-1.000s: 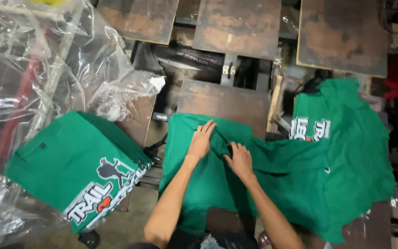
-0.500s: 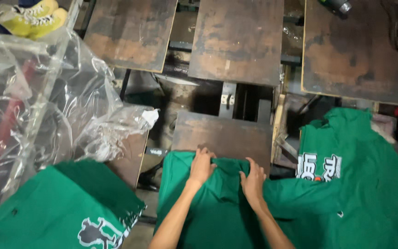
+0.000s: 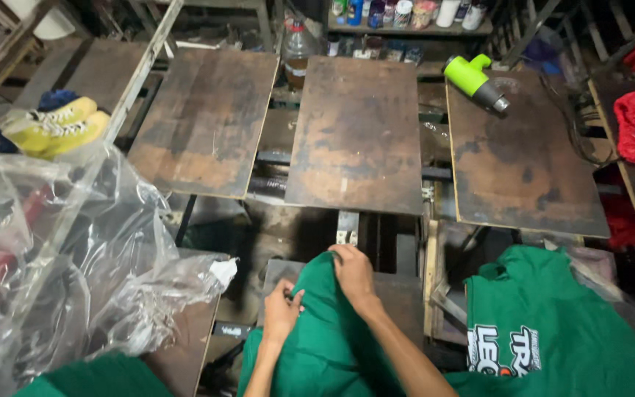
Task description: The person folds a green t-shirt on a workstation, smoothing the fabric and folding the sleeves and body until it is a compact rectangle, then places it on a stack of other folded shirts.
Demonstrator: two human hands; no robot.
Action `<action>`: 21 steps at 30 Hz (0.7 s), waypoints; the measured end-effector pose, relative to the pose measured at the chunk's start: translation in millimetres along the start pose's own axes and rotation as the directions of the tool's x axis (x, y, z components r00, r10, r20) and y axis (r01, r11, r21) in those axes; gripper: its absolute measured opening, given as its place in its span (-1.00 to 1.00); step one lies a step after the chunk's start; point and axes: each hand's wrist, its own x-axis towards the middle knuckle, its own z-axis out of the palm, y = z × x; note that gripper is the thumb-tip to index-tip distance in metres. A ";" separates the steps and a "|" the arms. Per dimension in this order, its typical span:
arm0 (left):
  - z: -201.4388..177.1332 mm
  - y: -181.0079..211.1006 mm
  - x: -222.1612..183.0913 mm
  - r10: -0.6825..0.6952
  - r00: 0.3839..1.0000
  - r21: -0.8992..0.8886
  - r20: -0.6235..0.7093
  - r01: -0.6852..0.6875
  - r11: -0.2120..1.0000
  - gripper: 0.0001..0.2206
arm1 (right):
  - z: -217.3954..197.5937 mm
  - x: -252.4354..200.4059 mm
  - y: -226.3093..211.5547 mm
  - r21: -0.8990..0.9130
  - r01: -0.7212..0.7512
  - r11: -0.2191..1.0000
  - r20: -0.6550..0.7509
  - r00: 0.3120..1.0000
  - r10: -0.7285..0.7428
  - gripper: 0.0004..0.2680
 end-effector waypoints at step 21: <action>-26.4 -75.8 -10.8 -0.191 0.935 0.599 -0.298 0.339 0.725 -0.39 | 95.5 65.3 18.7 -0.119 0.108 0.987 0.299 0.952 -0.068 -0.87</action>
